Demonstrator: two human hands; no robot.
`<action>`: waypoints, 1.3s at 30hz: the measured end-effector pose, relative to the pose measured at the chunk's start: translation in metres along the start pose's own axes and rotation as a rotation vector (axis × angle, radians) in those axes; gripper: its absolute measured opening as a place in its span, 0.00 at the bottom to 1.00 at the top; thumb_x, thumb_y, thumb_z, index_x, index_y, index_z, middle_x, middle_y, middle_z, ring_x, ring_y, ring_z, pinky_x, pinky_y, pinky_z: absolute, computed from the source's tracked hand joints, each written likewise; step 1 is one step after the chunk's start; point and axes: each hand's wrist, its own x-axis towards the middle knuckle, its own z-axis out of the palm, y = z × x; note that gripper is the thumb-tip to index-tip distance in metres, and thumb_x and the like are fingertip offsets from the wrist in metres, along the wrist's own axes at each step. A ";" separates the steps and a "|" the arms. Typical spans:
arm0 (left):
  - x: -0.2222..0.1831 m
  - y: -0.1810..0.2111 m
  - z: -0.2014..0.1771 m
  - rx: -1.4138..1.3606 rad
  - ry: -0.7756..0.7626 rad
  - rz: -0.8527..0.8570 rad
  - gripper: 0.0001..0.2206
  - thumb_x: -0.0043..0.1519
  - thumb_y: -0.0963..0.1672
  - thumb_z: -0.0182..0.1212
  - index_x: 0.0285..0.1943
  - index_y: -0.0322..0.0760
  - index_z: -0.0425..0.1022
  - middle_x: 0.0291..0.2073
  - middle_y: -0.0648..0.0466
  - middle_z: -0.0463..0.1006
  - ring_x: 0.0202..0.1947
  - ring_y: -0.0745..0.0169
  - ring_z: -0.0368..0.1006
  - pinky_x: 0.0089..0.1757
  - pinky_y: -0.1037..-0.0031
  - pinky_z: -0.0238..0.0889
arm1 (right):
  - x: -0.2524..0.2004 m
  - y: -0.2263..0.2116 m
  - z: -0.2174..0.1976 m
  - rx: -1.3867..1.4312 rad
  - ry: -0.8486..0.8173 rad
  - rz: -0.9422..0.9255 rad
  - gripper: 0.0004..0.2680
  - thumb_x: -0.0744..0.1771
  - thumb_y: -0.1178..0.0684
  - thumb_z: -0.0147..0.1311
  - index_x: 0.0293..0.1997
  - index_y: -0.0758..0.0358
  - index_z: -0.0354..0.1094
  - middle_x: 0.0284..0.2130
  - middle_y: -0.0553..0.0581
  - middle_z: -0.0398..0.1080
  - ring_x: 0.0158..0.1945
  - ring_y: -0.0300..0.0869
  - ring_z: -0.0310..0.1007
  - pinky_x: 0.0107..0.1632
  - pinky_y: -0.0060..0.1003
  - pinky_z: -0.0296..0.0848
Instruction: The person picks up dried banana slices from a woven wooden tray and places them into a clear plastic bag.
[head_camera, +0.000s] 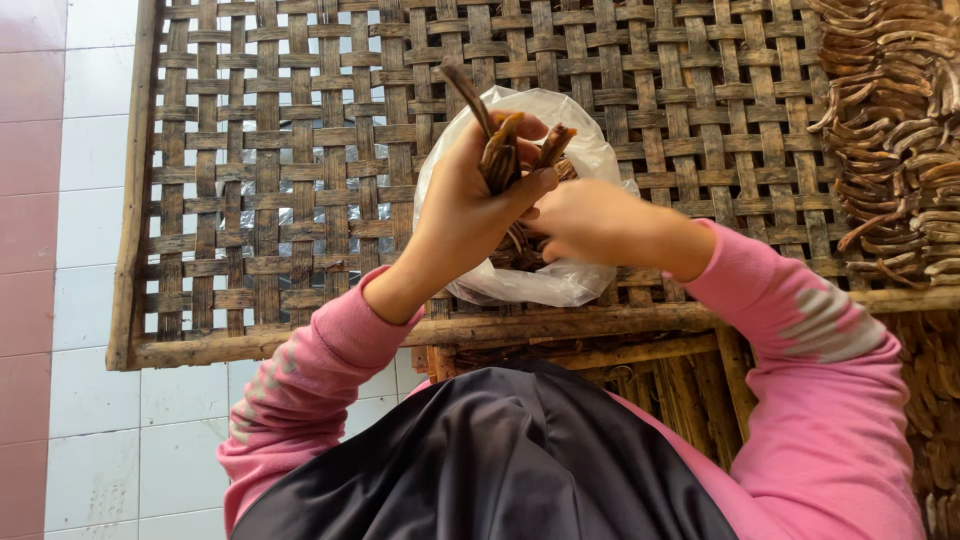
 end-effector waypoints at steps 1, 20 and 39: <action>0.001 -0.001 0.000 0.057 -0.007 0.063 0.19 0.64 0.38 0.68 0.62 0.32 0.67 0.44 0.51 0.79 0.43 0.67 0.78 0.43 0.76 0.76 | -0.008 0.005 -0.009 0.080 0.099 -0.010 0.16 0.61 0.53 0.65 0.52 0.62 0.72 0.42 0.66 0.74 0.46 0.60 0.74 0.45 0.52 0.74; 0.099 -0.074 0.004 1.175 -0.480 -0.203 0.08 0.55 0.41 0.65 0.41 0.32 0.79 0.37 0.37 0.80 0.41 0.35 0.78 0.40 0.55 0.71 | -0.095 0.015 0.013 -0.354 0.563 0.016 0.06 0.65 0.58 0.55 0.41 0.52 0.77 0.57 0.55 0.67 0.68 0.51 0.61 0.70 0.56 0.56; 0.126 -0.098 -0.027 1.382 -0.228 0.200 0.07 0.54 0.38 0.61 0.39 0.33 0.79 0.32 0.39 0.81 0.35 0.36 0.78 0.37 0.52 0.69 | -0.053 0.020 -0.030 -0.199 0.370 -0.102 0.04 0.60 0.60 0.54 0.31 0.59 0.75 0.40 0.58 0.73 0.46 0.55 0.72 0.50 0.48 0.69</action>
